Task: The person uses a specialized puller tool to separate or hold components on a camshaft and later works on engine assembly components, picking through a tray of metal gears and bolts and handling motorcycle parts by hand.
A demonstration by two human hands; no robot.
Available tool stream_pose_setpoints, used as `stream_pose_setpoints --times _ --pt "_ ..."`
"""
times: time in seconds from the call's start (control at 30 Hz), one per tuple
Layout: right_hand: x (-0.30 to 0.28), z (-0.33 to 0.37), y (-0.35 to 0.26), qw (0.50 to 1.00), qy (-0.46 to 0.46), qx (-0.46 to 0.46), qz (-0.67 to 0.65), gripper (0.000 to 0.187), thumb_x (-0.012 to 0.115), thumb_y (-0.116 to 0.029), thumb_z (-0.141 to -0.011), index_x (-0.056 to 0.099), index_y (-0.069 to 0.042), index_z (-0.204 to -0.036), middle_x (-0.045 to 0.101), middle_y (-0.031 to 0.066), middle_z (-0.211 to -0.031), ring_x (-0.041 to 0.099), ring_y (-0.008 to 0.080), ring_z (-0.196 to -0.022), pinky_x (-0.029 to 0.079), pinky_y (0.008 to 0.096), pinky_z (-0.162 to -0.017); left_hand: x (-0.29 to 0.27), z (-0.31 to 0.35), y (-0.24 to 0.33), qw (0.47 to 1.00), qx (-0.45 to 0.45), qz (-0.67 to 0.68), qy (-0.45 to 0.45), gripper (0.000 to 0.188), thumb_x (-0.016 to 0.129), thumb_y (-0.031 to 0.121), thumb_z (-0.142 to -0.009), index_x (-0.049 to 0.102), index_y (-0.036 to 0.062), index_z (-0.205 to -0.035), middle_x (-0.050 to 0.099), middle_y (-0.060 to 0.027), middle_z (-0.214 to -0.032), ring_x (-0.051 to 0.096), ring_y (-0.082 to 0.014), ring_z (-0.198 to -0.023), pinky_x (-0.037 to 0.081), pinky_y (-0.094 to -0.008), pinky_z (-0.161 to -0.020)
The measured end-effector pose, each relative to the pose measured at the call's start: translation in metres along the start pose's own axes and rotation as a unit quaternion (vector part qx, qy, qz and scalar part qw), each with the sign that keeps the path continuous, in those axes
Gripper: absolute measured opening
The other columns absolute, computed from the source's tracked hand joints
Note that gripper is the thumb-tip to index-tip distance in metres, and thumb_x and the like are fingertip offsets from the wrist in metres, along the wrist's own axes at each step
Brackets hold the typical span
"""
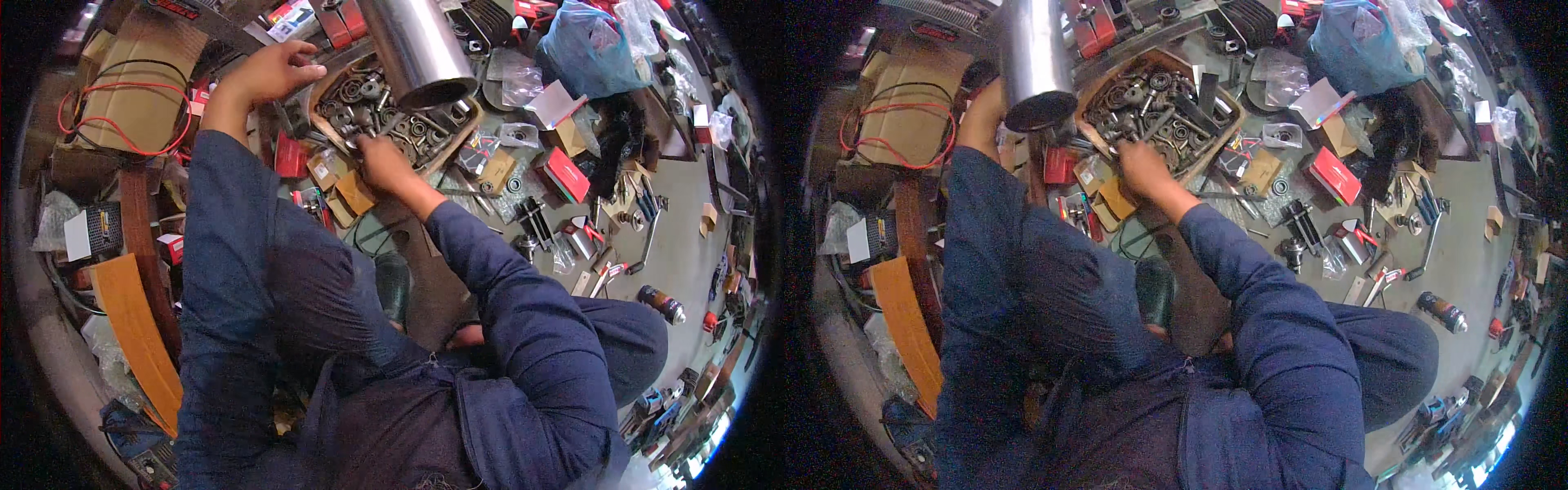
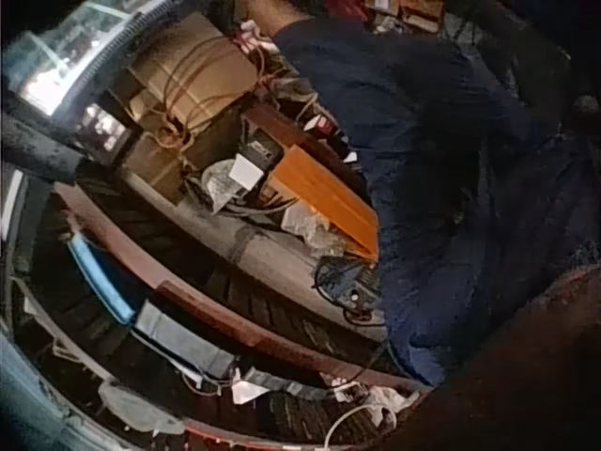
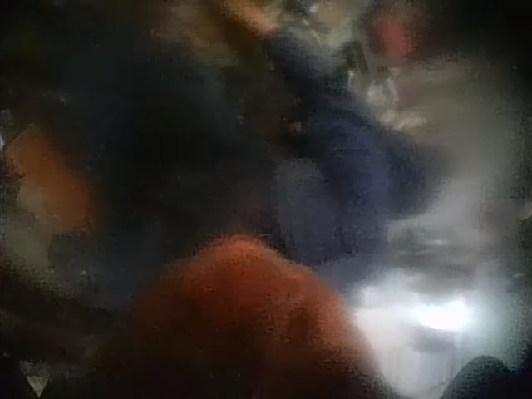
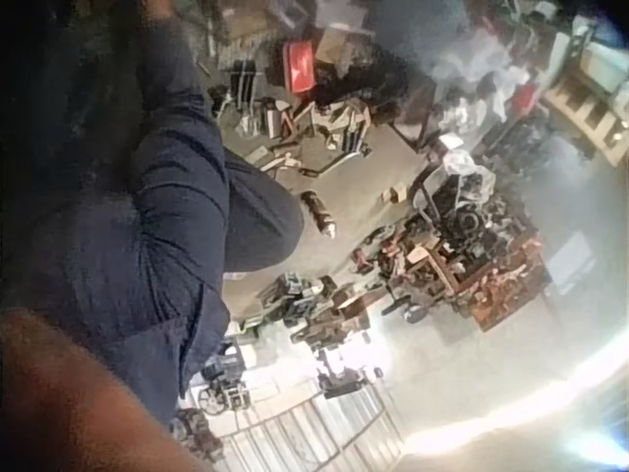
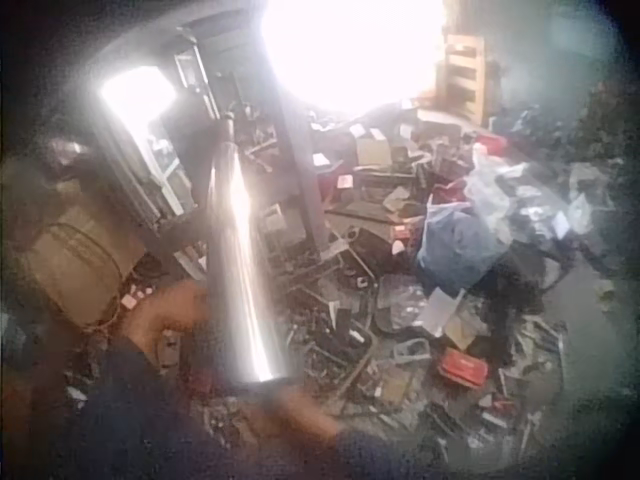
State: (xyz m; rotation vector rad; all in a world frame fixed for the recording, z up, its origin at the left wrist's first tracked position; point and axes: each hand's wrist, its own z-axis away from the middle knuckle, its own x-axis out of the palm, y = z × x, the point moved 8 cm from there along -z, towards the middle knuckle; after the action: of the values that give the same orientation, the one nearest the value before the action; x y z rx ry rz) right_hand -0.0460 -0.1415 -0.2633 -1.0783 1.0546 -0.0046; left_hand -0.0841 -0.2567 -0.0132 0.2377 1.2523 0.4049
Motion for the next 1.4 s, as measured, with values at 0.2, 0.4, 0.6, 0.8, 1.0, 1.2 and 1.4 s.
stream_pose_setpoints --times 0.2,0.4,0.6,0.8,1.0,1.2,1.4 --pt "-0.067 -0.011 0.053 0.943 0.208 -0.056 0.253 0.018 0.054 -0.014 -0.085 0.067 -0.010 -0.097 0.063 0.0071 -0.092 0.060 0.0257 -0.093 0.048 0.0395 -0.073 0.006 -0.015 -0.038 1.000 0.020 0.008 0.004 0.066 0.073 0.043 -0.084 0.054 0.0047 -0.134 0.066 -0.0185 -0.117 0.064 -0.0272 -0.106 0.050 -0.0387 -0.093" --pt "-0.069 -0.024 0.076 0.939 0.139 -0.065 0.308 0.020 0.053 -0.018 -0.087 0.069 -0.017 -0.099 0.061 0.0068 -0.107 0.056 0.0271 -0.107 0.046 0.0426 -0.085 -0.002 -0.005 -0.029 0.996 -0.067 -0.058 -0.005 0.068 0.073 0.044 -0.084 0.052 0.0060 -0.136 0.066 -0.0171 -0.119 0.064 -0.0276 -0.108 0.050 -0.0392 -0.093" --pt "-0.044 -0.031 0.067 0.944 0.051 -0.123 0.302 0.025 0.054 -0.019 -0.087 0.067 -0.020 -0.108 0.063 0.0024 -0.106 0.054 0.0251 -0.108 0.044 0.0428 -0.087 0.004 -0.007 -0.056 0.999 -0.047 -0.007 -0.012 0.068 0.074 0.042 -0.084 0.051 0.0053 -0.137 0.065 -0.0174 -0.120 0.063 -0.0264 -0.109 0.050 -0.0386 -0.092" --pt "-0.048 -0.040 0.071 0.909 0.095 -0.122 0.388 0.019 0.053 -0.021 -0.087 0.070 -0.019 -0.097 0.062 0.0005 -0.096 0.055 0.0221 -0.105 0.044 0.0441 -0.086 -0.003 -0.003 -0.062 0.998 -0.054 -0.009 0.009 0.065 0.072 0.039 -0.085 0.053 0.0025 -0.135 0.066 -0.0169 -0.117 0.064 -0.0251 -0.106 0.051 -0.0370 -0.089" --pt "-0.065 -0.041 0.061 0.942 0.063 -0.129 0.304 0.020 0.054 -0.016 -0.088 0.066 -0.013 -0.104 0.067 0.0088 -0.103 0.059 0.0284 -0.107 0.042 0.0447 -0.090 -0.018 0.012 -0.070 0.994 -0.016 0.039 0.106 0.044 0.066 0.022 -0.088 0.059 0.0019 -0.127 0.069 -0.0115 -0.109 0.065 -0.0185 -0.096 0.051 -0.0318 -0.085" --pt "-0.082 -0.041 0.105 0.988 0.049 -0.012 0.146 0.033 0.065 -0.015 -0.084 0.059 -0.005 -0.115 0.067 0.0225 -0.100 0.065 0.0384 -0.096 0.048 0.0477 -0.081 -0.016 -0.003 -0.061 0.991 0.016 0.070 0.110 0.051 0.074 0.032 -0.085 0.061 0.0002 -0.123 0.071 -0.0108 -0.099 0.067 -0.0181 -0.088 0.053 -0.0309 -0.077" --pt "-0.149 -0.026 0.034 0.989 0.141 -0.011 -0.046 0.030 0.070 -0.015 -0.081 0.066 0.004 -0.104 0.070 0.0227 -0.098 0.069 0.0355 -0.092 0.052 0.0411 -0.082 0.005 -0.010 -0.030 0.986 0.060 0.156 0.025 0.044 0.075 0.030 -0.085 0.065 0.0001 -0.116 0.071 -0.0088 -0.094 0.067 -0.0143 -0.076 0.053 -0.0296 -0.069"
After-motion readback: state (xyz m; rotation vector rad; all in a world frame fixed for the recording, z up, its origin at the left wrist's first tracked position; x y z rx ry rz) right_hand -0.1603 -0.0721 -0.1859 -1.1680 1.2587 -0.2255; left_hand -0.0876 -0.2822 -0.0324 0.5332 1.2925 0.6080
